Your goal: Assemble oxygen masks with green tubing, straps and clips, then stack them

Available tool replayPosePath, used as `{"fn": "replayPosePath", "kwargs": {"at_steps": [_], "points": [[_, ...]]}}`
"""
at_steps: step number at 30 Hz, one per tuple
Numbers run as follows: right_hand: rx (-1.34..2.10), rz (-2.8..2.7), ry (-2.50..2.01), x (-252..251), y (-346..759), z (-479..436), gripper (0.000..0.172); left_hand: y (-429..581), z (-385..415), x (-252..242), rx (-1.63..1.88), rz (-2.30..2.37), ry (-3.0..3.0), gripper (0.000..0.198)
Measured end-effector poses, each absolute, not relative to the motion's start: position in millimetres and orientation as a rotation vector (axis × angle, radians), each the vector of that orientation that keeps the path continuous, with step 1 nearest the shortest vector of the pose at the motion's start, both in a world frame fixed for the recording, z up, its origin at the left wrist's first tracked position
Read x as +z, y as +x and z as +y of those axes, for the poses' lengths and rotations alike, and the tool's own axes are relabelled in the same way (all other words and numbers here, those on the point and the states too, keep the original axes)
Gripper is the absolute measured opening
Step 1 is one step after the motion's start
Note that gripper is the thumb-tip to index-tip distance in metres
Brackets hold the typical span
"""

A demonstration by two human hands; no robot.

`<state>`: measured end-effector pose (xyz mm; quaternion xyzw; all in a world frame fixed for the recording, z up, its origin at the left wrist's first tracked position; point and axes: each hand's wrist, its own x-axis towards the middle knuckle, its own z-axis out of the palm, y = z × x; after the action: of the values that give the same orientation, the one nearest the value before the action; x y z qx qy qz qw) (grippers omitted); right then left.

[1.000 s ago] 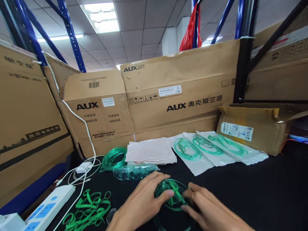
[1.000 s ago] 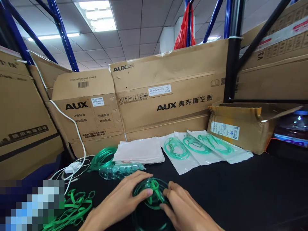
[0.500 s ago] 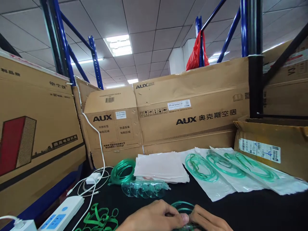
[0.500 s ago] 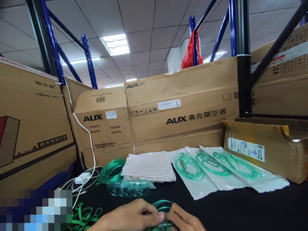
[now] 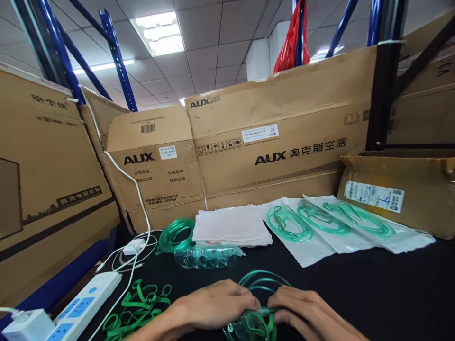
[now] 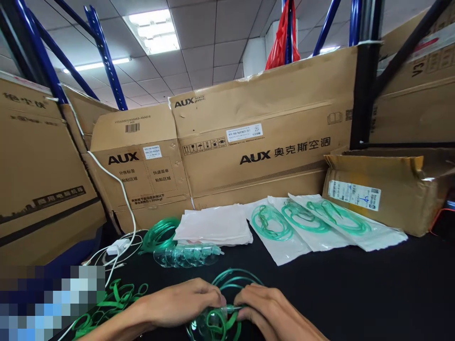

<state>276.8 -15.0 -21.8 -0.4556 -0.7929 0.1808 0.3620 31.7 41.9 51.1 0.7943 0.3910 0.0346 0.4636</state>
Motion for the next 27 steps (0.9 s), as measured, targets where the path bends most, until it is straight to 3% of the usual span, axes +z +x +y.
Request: {"fn": "replayPosePath", "kwargs": {"at_steps": [10,17,21,27], "points": [[0.604,-2.191,-1.078,-5.0,263.6,-16.6,0.026,21.3,5.4,52.4,0.232,1.125,2.221,0.022],[0.449,-2.150,-1.232,-4.6,280.6,-6.4,0.040,-6.0,-5.1,52.0,0.296,1.296,2.397,0.016],[0.343,-2.119,-1.272,-14.7,281.5,-6.8,0.031,-15.6,1.7,53.2,0.390,1.304,2.198,0.026],[0.129,-2.228,-1.141,-19.6,280.1,-6.1,0.036,12.5,21.5,58.3,0.428,1.287,2.427,0.040]]}}
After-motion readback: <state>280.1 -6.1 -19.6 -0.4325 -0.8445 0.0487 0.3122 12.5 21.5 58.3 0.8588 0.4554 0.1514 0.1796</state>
